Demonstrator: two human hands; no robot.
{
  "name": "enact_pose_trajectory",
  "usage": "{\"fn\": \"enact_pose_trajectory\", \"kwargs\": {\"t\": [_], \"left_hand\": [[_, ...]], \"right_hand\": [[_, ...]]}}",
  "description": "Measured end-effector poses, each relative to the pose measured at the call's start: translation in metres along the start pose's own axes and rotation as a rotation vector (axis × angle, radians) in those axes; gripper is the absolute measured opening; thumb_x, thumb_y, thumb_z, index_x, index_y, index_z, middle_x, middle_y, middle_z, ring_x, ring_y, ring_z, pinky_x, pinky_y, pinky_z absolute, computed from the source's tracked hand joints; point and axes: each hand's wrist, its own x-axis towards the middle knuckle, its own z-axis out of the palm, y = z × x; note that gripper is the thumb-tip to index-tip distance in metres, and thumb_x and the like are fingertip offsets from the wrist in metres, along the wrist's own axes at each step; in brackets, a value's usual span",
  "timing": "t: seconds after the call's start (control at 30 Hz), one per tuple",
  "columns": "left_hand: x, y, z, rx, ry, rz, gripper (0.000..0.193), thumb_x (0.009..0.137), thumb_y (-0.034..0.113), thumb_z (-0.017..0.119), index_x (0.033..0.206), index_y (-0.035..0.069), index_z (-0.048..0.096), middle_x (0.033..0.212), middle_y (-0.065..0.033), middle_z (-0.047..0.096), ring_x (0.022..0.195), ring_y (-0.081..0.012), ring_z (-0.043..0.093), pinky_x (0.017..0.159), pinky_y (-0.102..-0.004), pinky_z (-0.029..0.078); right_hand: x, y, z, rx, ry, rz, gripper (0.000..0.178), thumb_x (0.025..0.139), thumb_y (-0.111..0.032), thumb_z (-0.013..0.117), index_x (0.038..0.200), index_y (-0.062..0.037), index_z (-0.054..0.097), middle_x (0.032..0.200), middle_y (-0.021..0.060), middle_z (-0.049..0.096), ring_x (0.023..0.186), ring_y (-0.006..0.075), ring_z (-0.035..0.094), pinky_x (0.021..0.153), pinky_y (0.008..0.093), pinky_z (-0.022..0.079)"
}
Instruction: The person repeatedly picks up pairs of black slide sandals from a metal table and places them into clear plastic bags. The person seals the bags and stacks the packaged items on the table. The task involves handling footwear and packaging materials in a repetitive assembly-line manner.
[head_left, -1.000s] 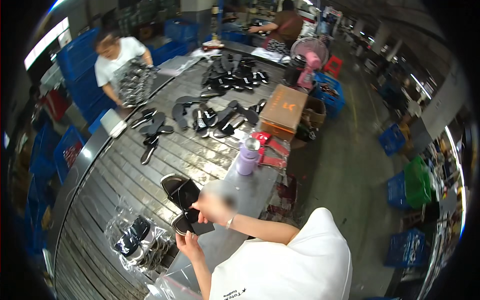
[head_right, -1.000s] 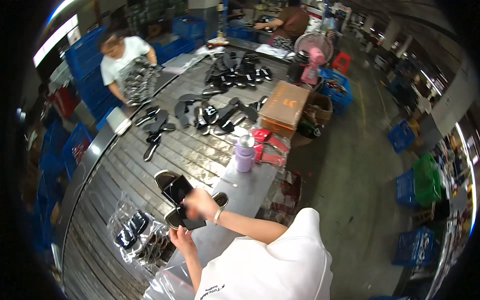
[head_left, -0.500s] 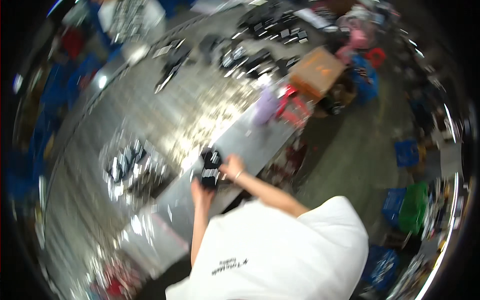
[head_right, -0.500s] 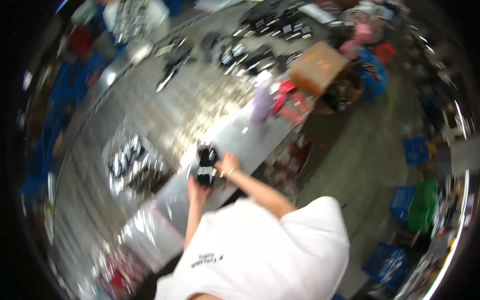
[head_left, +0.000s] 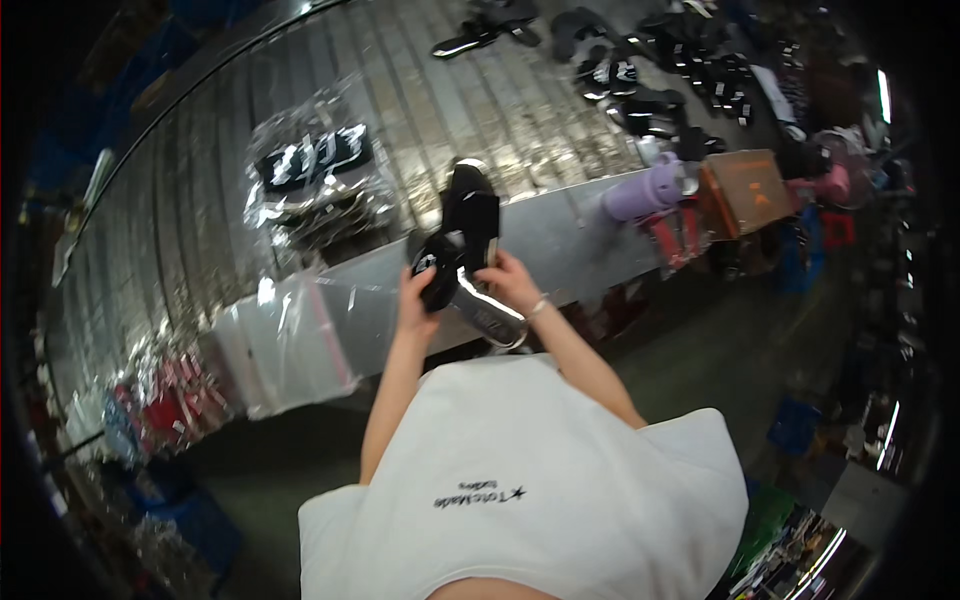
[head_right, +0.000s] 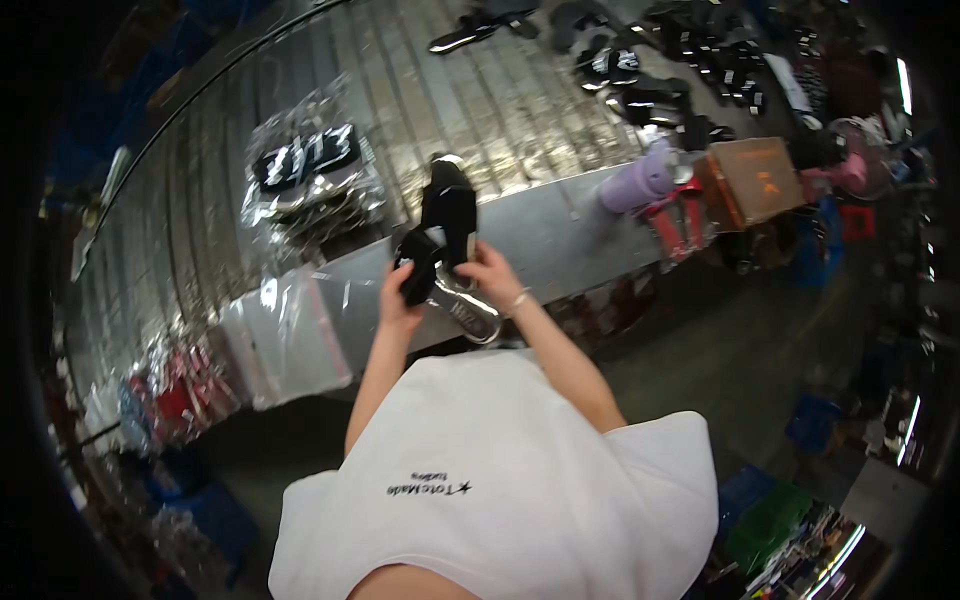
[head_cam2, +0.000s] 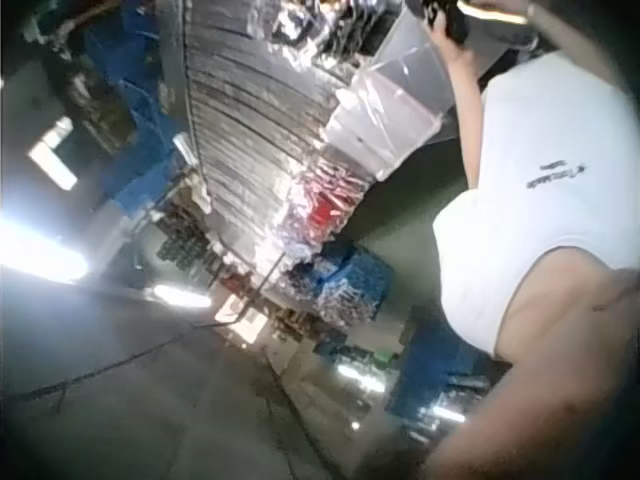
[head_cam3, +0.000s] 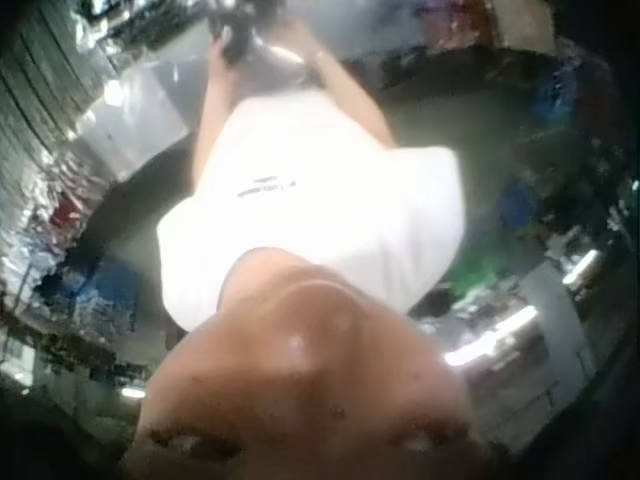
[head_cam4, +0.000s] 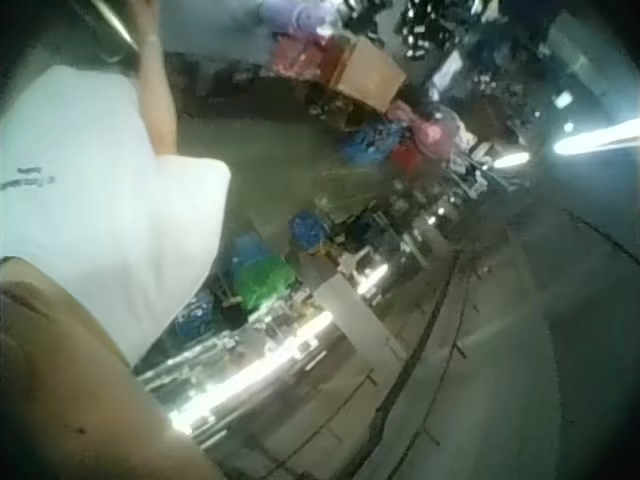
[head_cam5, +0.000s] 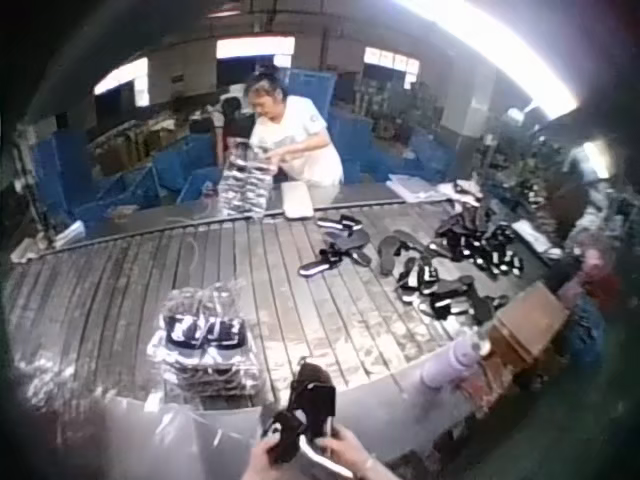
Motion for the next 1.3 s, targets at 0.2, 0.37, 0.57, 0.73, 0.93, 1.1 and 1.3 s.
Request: {"fn": "enact_pose_trajectory", "kwargs": {"t": [0.2,0.37,0.57,0.73,0.93,1.1,1.3], "left_hand": [[-0.032,0.044,0.019,0.333,-0.094,0.287,0.062,0.072,-0.002,0.065,0.128,0.006,0.041,0.113,-0.0070,0.055,0.104,-0.0188,0.055,0.088,-0.0315,0.046],[-0.070,0.089,0.001,0.483,0.125,0.448,0.058,0.070,-0.002,0.068,0.123,0.001,0.045,0.112,-0.0089,0.056,0.100,-0.0178,0.056,0.088,-0.0298,0.045],[-0.049,0.061,-0.015,0.745,0.401,0.698,0.051,0.074,0.009,0.073,0.115,0.003,0.042,0.092,-0.0085,0.059,0.079,-0.0142,0.059,0.069,-0.0261,0.049],[-0.059,0.025,-0.061,0.544,0.414,0.387,0.030,0.092,0.024,0.056,0.111,0.003,0.045,0.083,-0.0045,0.057,0.076,-0.0138,0.056,0.068,-0.0302,0.046],[-0.077,0.054,-0.193,1.690,0.351,0.836,0.022,0.089,0.018,0.053,0.107,0.004,0.054,0.109,-0.0136,0.062,0.106,-0.0335,0.055,0.090,-0.0413,0.043],[-0.063,0.038,-0.236,1.246,0.454,0.717,0.015,0.086,0.009,0.054,0.100,0.005,0.052,0.128,-0.0111,0.051,0.124,-0.0313,0.043,0.107,-0.0452,0.027],[-0.071,0.040,-0.221,1.804,0.582,0.901,0.013,0.091,0.012,0.047,0.100,0.004,0.051,0.115,-0.0130,0.060,0.113,-0.0314,0.053,0.099,-0.0419,0.037]], "right_hand": [[0.000,-0.100,0.042,-1.195,0.156,-0.083,0.020,0.071,-0.012,0.065,0.089,-0.0026,0.061,0.080,0.0136,0.062,0.077,0.0241,0.060,0.068,0.0325,0.047],[-0.010,-0.159,0.056,-1.477,0.022,-0.673,0.009,0.072,-0.011,0.066,0.081,-0.0084,0.063,0.073,0.0106,0.059,0.079,0.0299,0.058,0.066,0.0396,0.046],[-0.013,-0.073,0.083,-0.699,-0.097,0.041,0.032,0.089,-0.029,0.059,0.092,0.0027,0.059,0.073,0.0061,0.057,0.068,0.0179,0.055,0.064,0.0317,0.046],[-0.013,-0.014,0.096,-0.852,-0.205,0.091,0.056,0.072,-0.032,0.077,0.111,-0.0004,0.051,0.094,0.0088,0.061,0.084,0.0141,0.058,0.075,0.0291,0.047],[-0.016,0.010,0.078,-0.808,-0.621,0.340,0.063,0.074,-0.035,0.076,0.120,-0.0011,0.049,0.104,0.0100,0.061,0.092,0.0185,0.058,0.083,0.0310,0.045],[0.003,0.040,0.069,-1.527,-0.532,0.400,0.078,0.069,-0.064,0.065,0.112,-0.0007,0.050,0.102,0.0243,0.062,0.095,0.0362,0.061,0.081,0.0399,0.047],[0.007,0.039,0.084,-1.525,-0.465,0.344,0.073,0.070,-0.065,0.061,0.109,-0.0044,0.052,0.095,0.0227,0.064,0.088,0.0361,0.063,0.076,0.0422,0.048]]}}
